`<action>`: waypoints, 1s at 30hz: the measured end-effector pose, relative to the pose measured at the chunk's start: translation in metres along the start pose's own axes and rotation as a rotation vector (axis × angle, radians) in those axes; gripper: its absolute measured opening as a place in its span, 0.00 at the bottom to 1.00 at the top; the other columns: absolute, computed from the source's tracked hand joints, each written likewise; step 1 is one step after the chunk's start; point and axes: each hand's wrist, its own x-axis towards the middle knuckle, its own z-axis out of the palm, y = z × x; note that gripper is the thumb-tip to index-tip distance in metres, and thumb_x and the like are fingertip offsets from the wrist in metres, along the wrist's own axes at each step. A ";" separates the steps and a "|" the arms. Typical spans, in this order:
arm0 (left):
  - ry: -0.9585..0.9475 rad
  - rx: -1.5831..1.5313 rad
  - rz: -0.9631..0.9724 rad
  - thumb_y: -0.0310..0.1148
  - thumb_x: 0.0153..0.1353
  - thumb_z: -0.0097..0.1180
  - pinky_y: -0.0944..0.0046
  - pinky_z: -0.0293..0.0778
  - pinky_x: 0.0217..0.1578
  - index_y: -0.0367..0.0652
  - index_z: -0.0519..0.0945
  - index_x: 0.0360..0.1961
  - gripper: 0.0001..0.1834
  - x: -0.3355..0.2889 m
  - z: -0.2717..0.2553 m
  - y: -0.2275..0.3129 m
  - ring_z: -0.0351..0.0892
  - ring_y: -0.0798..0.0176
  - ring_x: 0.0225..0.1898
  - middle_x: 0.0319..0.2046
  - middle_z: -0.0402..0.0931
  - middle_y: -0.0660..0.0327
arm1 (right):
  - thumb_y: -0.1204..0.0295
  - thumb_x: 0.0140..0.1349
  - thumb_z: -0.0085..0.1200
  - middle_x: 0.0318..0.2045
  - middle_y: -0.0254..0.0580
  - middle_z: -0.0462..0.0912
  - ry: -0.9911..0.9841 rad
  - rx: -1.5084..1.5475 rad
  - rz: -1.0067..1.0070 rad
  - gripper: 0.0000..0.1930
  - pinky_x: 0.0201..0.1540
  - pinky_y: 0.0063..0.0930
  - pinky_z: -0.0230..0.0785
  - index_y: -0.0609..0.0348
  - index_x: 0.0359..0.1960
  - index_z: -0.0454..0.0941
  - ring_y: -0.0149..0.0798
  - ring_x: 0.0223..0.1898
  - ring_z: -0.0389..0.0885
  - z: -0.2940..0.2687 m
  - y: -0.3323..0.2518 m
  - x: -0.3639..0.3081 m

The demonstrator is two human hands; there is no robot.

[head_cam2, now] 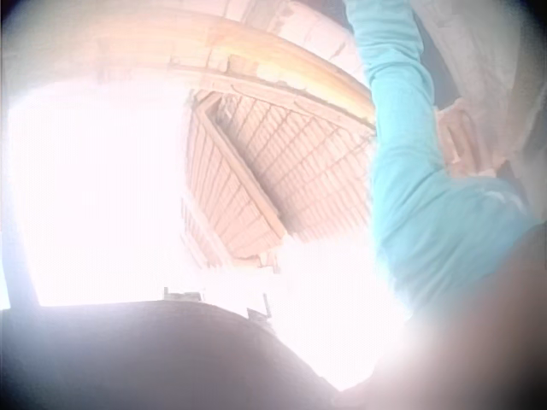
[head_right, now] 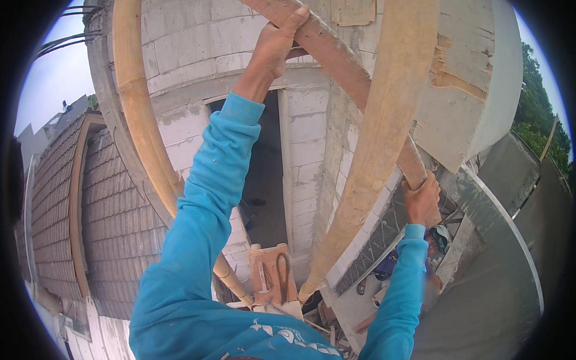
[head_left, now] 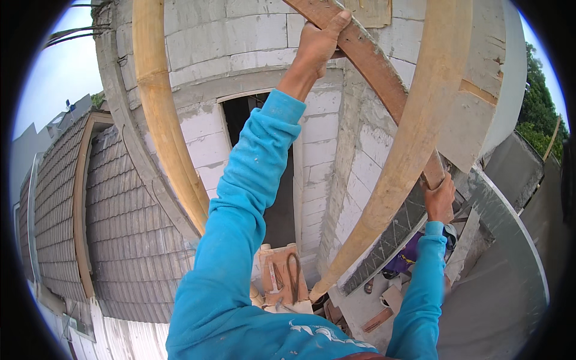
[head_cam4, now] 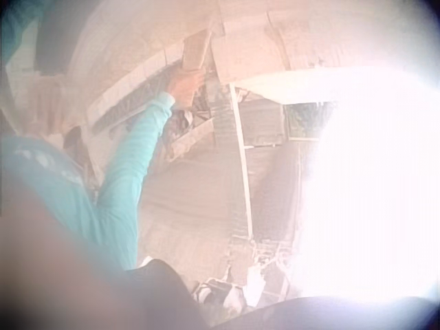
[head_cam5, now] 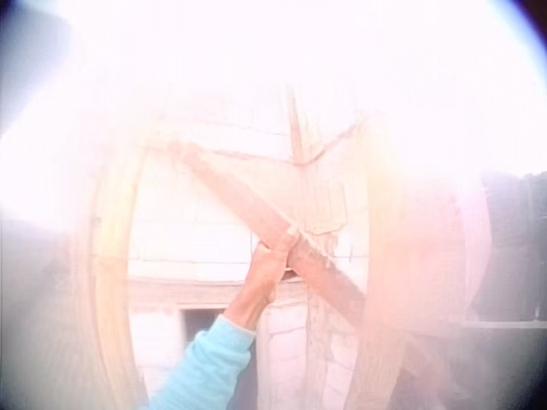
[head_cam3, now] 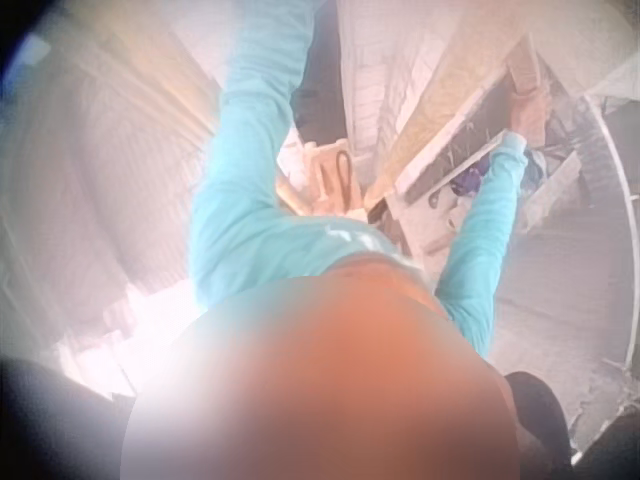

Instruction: The person lifts and positions wooden planks and bamboo poles to assemble a scaffolding structure on a construction site. They align the planks between vertical supports and adjust their placement while another worker is visible in the background.

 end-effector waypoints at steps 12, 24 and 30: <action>0.182 -0.041 0.219 0.50 0.62 0.67 0.59 0.78 0.50 0.35 0.72 0.55 0.32 -0.067 -0.013 0.053 0.79 0.61 0.49 0.46 0.78 0.55 | 0.63 0.57 0.65 0.53 0.54 0.78 -0.023 0.285 -0.023 0.30 0.58 0.48 0.66 0.59 0.61 0.70 0.57 0.57 0.73 0.059 -0.023 -0.027; 0.646 -0.315 0.367 0.47 0.69 0.56 0.43 0.79 0.55 0.34 0.66 0.59 0.29 -0.153 -0.117 0.075 0.80 0.43 0.50 0.46 0.76 0.45 | 0.67 0.58 0.63 0.62 0.55 0.68 0.311 0.238 -0.323 0.31 0.67 0.53 0.58 0.53 0.65 0.70 0.59 0.65 0.65 -0.010 -0.113 0.015; 0.805 -0.426 0.380 0.52 0.73 0.43 0.40 0.78 0.52 0.38 0.69 0.56 0.27 -0.151 -0.121 0.066 0.79 0.43 0.49 0.44 0.75 0.47 | 0.66 0.53 0.69 0.69 0.61 0.57 0.448 0.195 -0.344 0.42 0.72 0.58 0.52 0.50 0.70 0.62 0.68 0.71 0.54 -0.039 -0.119 0.058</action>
